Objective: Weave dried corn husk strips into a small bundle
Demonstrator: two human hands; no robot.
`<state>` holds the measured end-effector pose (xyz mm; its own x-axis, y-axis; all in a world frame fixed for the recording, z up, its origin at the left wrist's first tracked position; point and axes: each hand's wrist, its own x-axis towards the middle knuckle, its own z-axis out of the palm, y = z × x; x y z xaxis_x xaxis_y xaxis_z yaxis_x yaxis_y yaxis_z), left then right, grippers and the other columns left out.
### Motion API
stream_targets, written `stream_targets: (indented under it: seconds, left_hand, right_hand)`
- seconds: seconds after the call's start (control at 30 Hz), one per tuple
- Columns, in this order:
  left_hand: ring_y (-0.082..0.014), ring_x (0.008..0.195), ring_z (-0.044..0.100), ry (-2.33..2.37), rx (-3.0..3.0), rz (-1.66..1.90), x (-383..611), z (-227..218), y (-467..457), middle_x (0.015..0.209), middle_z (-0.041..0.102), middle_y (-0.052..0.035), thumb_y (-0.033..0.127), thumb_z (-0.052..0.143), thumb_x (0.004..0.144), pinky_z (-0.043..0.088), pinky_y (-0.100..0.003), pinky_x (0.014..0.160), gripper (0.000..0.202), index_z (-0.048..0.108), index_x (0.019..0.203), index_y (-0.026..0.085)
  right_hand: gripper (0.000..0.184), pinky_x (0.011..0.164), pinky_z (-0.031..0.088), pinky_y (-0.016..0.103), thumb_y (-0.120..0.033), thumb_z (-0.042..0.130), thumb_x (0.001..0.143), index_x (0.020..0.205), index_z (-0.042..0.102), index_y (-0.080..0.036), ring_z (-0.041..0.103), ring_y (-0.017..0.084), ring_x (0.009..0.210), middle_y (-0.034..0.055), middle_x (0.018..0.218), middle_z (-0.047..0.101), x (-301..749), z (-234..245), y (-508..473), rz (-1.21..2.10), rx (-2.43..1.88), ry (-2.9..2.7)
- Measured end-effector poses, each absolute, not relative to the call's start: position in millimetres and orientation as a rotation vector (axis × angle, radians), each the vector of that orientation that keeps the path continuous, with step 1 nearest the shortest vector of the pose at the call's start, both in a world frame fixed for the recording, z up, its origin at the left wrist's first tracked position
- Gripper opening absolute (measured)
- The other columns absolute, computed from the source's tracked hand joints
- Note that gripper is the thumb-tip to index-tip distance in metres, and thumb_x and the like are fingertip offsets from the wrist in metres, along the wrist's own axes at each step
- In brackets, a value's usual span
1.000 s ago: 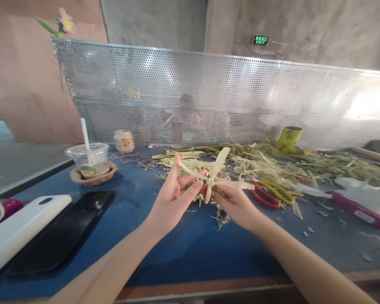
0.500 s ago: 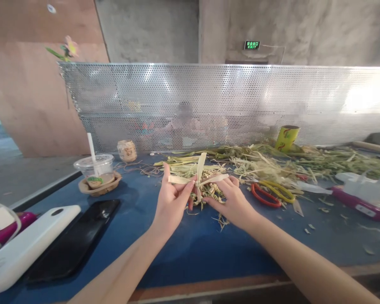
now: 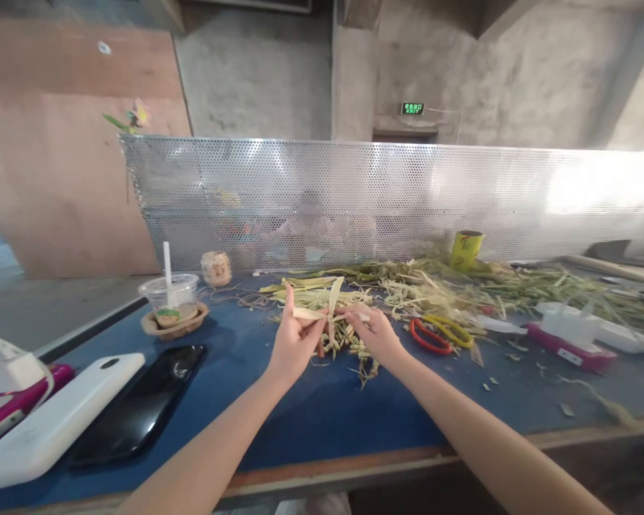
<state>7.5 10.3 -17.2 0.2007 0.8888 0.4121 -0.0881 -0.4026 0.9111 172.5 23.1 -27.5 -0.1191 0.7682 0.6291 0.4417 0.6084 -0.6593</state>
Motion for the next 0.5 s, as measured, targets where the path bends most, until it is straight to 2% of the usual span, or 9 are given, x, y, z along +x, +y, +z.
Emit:
stream_targets:
  seconds: [0.13,0.2,0.27,0.33,0.4,0.43,0.5]
  left_hand:
    - [-0.0166,0.071,0.063,0.612,1.536,1.321,9.0,-18.3,13.8,0.117,0.060,-0.0118,0.020,0.066,0.071,0.050,-0.024,0.044,0.114,-0.028,0.136,0.034]
    - [-0.0211,0.081,0.064,0.650,1.529,1.336,9.3,-15.7,15.3,0.121,0.057,-0.0142,0.020,0.067,0.070,0.050,-0.024,0.044,0.116,-0.027,0.136,0.033]
    - [-0.0212,0.079,0.065,0.731,1.590,1.379,8.5,-10.7,16.3,0.114,0.062,-0.0137,0.023,0.067,0.070,0.052,-0.029,0.051,0.114,-0.024,0.138,0.028]
    - [-0.0206,0.081,0.065,0.831,1.730,1.449,6.7,-5.3,16.7,0.103,0.067,-0.0092,0.025,0.068,0.070,0.052,-0.037,0.070,0.112,-0.018,0.141,0.024]
    - [-0.0207,0.087,0.063,0.939,1.874,1.546,4.4,-2.6,16.8,0.092,0.069,-0.0044,0.027,0.070,0.068,0.043,-0.042,0.089,0.111,-0.010,0.143,0.020]
    - [-0.0209,0.090,0.062,0.980,1.916,1.601,3.2,-3.0,16.9,0.088,0.069,-0.0031,0.028,0.071,0.067,0.039,-0.044,0.094,0.111,-0.008,0.143,0.019]
    - [-0.0210,0.085,0.061,1.034,1.962,1.654,1.4,-7.4,17.2,0.079,0.067,-0.0011,0.030,0.071,0.067,0.038,-0.044,0.094,0.110,-0.007,0.143,0.015]
  right_hand:
    - [0.034,0.086,0.043,0.039,-0.039,0.042,0.085,0.090,0.068,-0.019,0.061,0.024,0.095,0.0086,0.099,0.069,173.6,-19.0,26.3,0.466,-0.959,-1.736]
    - [0.032,0.084,0.044,0.035,-0.039,0.043,0.085,0.087,0.068,-0.019,0.061,0.022,0.093,0.0071,0.094,0.069,174.9,-11.2,30.3,0.511,-0.926,-1.764]
    - [0.031,0.080,0.045,0.032,-0.039,0.044,0.085,0.080,0.067,-0.018,0.062,0.019,0.084,0.0050,0.082,0.069,175.1,-3.6,35.6,0.550,-0.892,-1.809]
    - [0.033,0.073,0.045,0.029,-0.040,0.043,0.085,0.073,0.064,-0.017,0.060,0.017,0.072,0.0029,0.069,0.065,173.1,1.1,40.8,0.579,-0.861,-1.844]
    - [0.037,0.067,0.044,0.027,-0.043,0.042,0.085,0.065,0.059,-0.017,0.056,0.014,0.063,0.0012,0.062,0.059,168.6,0.8,43.9,0.591,-0.839,-1.849]
    - [0.039,0.064,0.043,0.026,-0.044,0.041,0.085,0.061,0.055,-0.017,0.054,0.013,0.061,0.0007,0.060,0.056,165.7,-1.4,44.0,0.595,-0.834,-1.839]
    - [0.042,0.061,0.042,0.025,-0.047,0.040,0.086,0.057,0.048,-0.018,0.050,0.013,0.058,-0.0002,0.057,0.051,160.3,-8.4,41.3,0.602,-0.841,-1.801]
